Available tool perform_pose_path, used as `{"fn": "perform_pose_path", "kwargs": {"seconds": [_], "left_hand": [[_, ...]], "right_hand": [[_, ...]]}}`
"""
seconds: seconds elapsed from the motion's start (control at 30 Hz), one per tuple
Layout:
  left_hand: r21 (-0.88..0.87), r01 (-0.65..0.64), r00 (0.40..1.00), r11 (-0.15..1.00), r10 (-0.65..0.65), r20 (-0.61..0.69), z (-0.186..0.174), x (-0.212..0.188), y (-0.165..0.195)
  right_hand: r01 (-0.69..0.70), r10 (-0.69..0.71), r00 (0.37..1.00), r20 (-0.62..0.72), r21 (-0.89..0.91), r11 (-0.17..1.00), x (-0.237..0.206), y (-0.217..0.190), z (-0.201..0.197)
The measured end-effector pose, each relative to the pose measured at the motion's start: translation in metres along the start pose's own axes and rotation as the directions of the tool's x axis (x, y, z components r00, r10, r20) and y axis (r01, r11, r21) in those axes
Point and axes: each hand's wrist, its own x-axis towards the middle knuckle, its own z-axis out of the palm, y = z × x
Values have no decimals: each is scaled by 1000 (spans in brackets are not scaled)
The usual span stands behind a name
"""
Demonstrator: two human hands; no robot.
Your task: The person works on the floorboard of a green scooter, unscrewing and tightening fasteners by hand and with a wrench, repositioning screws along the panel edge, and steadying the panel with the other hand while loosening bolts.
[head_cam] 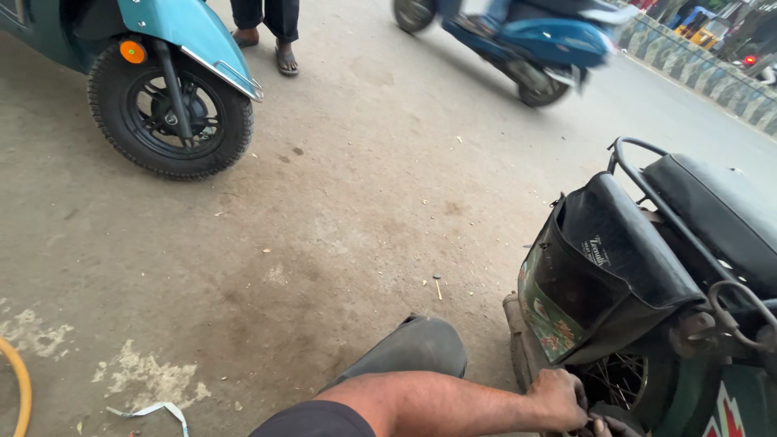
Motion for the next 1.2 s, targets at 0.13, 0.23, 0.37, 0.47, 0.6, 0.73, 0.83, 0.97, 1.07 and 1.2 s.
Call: {"fn": "perform_pose_path", "kwargs": {"seconds": [0.13,0.23,0.37,0.47,0.6,0.73,0.83,0.97,1.07,1.2], "left_hand": [[-129,30,999,991,-24,48,13,7,-11],[-216,44,996,975,-26,86,20,8,-14],[-148,-51,996,988,62,67,27,7,-15],[-95,-101,994,990,104,35,30,2,-11],[-186,-5,998,982,17,62,33,-3,-3],[-391,128,985,911,-70,160,31,-9,8],[-329,124,989,936,-90,116,29,-12,15],[-320,173,984,932,-147,104,28,-13,19],[-296,143,989,944,-124,82,31,-13,19],[-276,43,999,960,-39,21,34,-18,25]], "right_hand": [[74,-74,997,-14,58,996,-7,5,-4],[18,-13,996,-88,56,998,-10,-2,-6],[-42,43,998,-41,25,999,-18,-21,-19],[3,-2,994,-110,14,1000,-36,-37,-22],[53,-62,949,-310,-39,998,-67,-63,-13],[4,-76,956,-283,-246,969,-82,-100,-12],[131,-249,947,-204,-462,877,-85,-125,-11],[205,-306,944,-126,-503,840,-86,-137,-9],[205,-306,945,-118,-517,831,-87,-134,-11],[76,-201,958,-202,-499,863,-87,-129,-20]]}}
